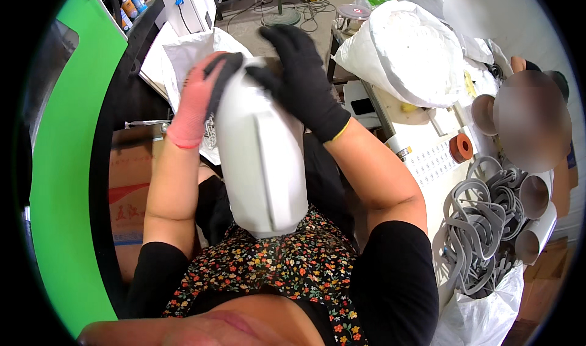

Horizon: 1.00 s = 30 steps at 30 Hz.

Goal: The person repeatedly picks up white plastic containers, applies a printed label to the side, and places them into a cardboard box. The process involves handling the containers, peeling labels from a roll, and smoothing them onto the surface.

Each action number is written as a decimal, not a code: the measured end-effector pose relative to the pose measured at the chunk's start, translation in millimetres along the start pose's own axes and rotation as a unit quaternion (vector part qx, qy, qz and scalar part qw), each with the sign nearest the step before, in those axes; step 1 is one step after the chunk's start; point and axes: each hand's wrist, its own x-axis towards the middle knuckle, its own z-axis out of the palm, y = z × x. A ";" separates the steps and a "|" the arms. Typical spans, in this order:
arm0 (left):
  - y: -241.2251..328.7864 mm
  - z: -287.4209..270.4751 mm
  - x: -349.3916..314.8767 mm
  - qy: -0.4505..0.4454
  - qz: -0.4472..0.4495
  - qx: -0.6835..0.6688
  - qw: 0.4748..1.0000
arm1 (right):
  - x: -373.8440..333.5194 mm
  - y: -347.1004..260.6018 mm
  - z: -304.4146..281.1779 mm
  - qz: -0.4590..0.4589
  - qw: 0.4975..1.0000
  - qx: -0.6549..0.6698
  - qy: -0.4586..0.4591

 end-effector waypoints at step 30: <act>-115.2 10.9 -30.7 -0.164 -0.273 -0.217 0.923 | -306.4 132.3 -204.3 0.385 0.861 -0.326 -0.062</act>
